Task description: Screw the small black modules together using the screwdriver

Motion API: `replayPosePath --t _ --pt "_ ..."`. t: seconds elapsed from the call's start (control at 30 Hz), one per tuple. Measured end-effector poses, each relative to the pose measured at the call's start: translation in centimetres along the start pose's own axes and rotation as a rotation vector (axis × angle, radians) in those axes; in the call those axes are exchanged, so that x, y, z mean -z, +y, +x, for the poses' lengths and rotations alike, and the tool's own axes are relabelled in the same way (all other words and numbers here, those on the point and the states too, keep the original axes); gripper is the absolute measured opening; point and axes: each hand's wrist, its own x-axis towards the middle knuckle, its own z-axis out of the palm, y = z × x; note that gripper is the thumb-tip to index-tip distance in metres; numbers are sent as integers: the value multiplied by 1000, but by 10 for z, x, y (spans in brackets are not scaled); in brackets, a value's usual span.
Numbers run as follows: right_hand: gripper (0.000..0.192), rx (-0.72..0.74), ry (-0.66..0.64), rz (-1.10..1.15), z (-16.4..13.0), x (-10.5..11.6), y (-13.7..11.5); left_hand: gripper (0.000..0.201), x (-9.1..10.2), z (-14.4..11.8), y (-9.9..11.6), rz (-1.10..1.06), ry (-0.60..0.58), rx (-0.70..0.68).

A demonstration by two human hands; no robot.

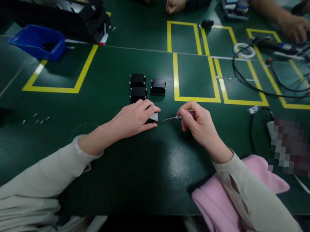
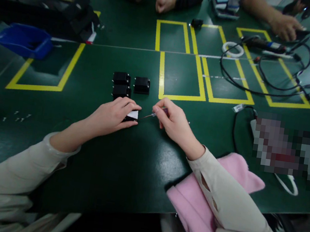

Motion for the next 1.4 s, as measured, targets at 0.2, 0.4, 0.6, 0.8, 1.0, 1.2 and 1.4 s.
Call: replayPosePath --t 0.2,0.4,0.6,0.8,1.0,1.2,1.4 --pt "28 44 43 36 0 -2 1 45 -2 1 -2 -9 7 8" --pt "28 28 -3 26 -1 -1 2 46 -2 1 -3 -18 17 5" --pt "15 21 37 36 -1 -2 2 45 -2 0 -2 -15 14 16" --pt "19 6 3 23 -1 -1 1 45 -1 0 -1 -27 4 28" --pt "19 17 31 53 -1 -2 1 45 0 0 -1 -18 5 24" --pt "19 23 41 13 -1 -2 2 44 0 0 -1 -24 7 23" --pt "24 3 23 -18 -1 0 0 44 0 0 -1 -32 8 28"
